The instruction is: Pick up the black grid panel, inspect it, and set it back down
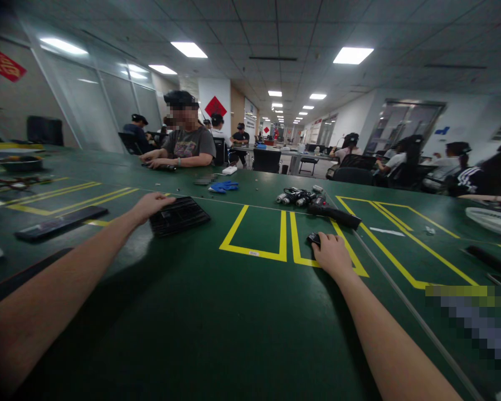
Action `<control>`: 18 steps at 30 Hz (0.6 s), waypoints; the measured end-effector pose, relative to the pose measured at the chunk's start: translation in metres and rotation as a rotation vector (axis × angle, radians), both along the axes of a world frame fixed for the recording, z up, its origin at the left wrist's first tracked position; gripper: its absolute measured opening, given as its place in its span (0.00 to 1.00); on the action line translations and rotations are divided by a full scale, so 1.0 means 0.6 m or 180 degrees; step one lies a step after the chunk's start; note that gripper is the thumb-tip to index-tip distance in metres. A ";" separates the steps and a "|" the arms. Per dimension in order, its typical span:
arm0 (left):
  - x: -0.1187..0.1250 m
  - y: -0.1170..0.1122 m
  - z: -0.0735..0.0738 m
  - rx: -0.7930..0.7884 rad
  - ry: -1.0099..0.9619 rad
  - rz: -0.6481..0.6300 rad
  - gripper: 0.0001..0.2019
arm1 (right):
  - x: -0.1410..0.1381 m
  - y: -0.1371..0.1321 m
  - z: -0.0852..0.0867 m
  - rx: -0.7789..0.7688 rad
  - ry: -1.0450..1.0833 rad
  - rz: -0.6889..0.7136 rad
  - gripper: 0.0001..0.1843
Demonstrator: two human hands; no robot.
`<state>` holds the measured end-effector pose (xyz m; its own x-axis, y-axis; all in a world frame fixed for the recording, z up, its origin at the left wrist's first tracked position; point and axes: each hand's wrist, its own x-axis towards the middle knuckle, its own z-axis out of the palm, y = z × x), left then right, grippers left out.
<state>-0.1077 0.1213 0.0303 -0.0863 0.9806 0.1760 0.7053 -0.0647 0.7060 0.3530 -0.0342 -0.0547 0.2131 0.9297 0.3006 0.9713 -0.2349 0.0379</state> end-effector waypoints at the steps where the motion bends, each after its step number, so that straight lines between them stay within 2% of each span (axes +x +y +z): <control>1: -0.011 0.005 -0.009 -0.0040 0.0604 0.0038 0.13 | 0.000 0.001 -0.001 -0.0010 -0.0011 0.0014 0.24; 3: -0.026 0.014 -0.026 -0.0166 0.1506 -0.0085 0.17 | 0.001 0.002 -0.002 -0.0018 -0.0033 0.0036 0.24; 4: -0.031 0.016 -0.032 -0.0195 0.1706 -0.0163 0.19 | 0.003 0.002 -0.003 -0.0013 -0.0029 0.0043 0.23; 6: -0.034 0.017 -0.040 -0.0167 0.1771 -0.0259 0.21 | 0.005 0.002 -0.003 0.0026 0.0057 0.0050 0.23; 9: -0.018 0.005 -0.045 0.0043 0.1663 -0.0343 0.19 | 0.005 0.001 -0.002 0.0155 0.0558 0.0123 0.23; 12: 0.036 -0.017 -0.054 0.0282 0.1436 -0.0568 0.16 | -0.017 0.001 0.003 0.0258 0.1014 0.0222 0.24; 15: 0.123 -0.051 -0.071 0.0474 0.1106 -0.0960 0.16 | -0.071 0.000 0.010 0.0314 0.1208 0.0437 0.25; 16: 0.153 -0.066 -0.078 0.0520 0.0994 -0.1094 0.17 | -0.093 -0.001 0.011 0.0324 0.1300 0.0597 0.26; 18: 0.206 -0.100 -0.089 0.0575 0.0531 -0.1392 0.17 | -0.136 -0.005 0.010 0.0325 0.1947 0.1064 0.27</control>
<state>0.0161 0.0612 -0.0232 0.3697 0.8713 0.3226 0.6873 -0.4901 0.5360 0.2712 -0.0372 -0.0488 0.0794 0.9483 0.3072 0.8320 0.1067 -0.5445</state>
